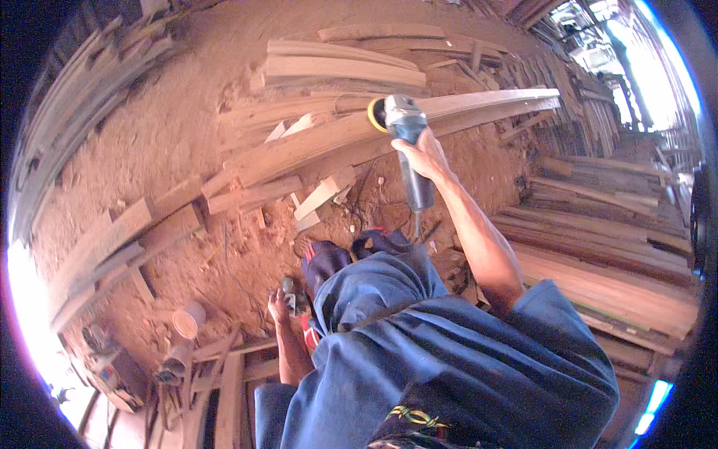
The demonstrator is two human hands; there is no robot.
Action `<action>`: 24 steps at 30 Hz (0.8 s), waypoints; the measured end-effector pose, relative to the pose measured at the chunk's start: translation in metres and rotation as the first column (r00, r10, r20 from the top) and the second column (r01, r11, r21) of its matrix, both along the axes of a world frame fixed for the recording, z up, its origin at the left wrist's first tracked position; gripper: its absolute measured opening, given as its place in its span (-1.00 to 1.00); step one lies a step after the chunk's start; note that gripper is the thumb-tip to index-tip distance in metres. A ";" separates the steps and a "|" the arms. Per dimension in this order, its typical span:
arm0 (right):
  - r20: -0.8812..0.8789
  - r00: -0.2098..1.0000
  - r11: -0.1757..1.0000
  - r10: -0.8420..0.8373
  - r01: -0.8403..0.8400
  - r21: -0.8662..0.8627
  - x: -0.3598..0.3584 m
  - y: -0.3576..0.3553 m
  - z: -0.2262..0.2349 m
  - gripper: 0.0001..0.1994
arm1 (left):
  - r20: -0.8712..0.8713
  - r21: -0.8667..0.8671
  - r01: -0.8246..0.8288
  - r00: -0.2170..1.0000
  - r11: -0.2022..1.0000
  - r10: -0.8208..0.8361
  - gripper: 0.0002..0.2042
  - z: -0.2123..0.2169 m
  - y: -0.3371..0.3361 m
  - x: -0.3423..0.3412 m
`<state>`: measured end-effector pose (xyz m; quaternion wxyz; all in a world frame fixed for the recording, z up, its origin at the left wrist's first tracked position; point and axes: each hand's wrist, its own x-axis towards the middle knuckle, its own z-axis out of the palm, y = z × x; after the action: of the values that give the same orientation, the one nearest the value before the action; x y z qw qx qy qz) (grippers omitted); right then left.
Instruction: The person smooths a long wooden plank using an electric sander, then switches to a hand plane to further refine the surface. They adjust the hand plane with a hammer before continuing to plane the wood.
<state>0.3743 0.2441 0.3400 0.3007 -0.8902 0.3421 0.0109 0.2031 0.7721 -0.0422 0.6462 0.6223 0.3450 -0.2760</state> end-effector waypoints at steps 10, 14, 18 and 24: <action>0.394 0.668 0.762 -0.632 0.440 0.476 -0.206 -0.058 -0.021 -0.53 | 0.307 0.232 0.765 0.529 0.601 -0.791 -0.47 0.120 -0.104 0.096; 0.379 0.513 0.619 -0.770 0.460 0.636 -0.254 -0.057 -0.028 -0.57 | 0.491 -0.001 0.948 0.276 0.317 -0.826 -0.38 0.196 -0.240 0.124; 0.334 0.420 0.489 -0.844 0.346 0.801 -0.268 -0.051 -0.034 -0.51 | 0.564 -0.216 0.973 0.053 -0.085 -0.824 -0.31 0.279 -0.378 0.103; 0.341 0.397 0.387 -0.852 0.038 0.921 -0.279 -0.065 -0.059 -0.52 | 0.320 -0.564 0.800 -0.015 -0.203 -0.947 -0.25 0.315 -0.482 0.032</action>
<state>0.0958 0.1786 0.2809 0.7718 -0.3848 0.3827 -0.3313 0.2354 0.2904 0.2732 0.3717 0.3869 -0.2409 -0.8088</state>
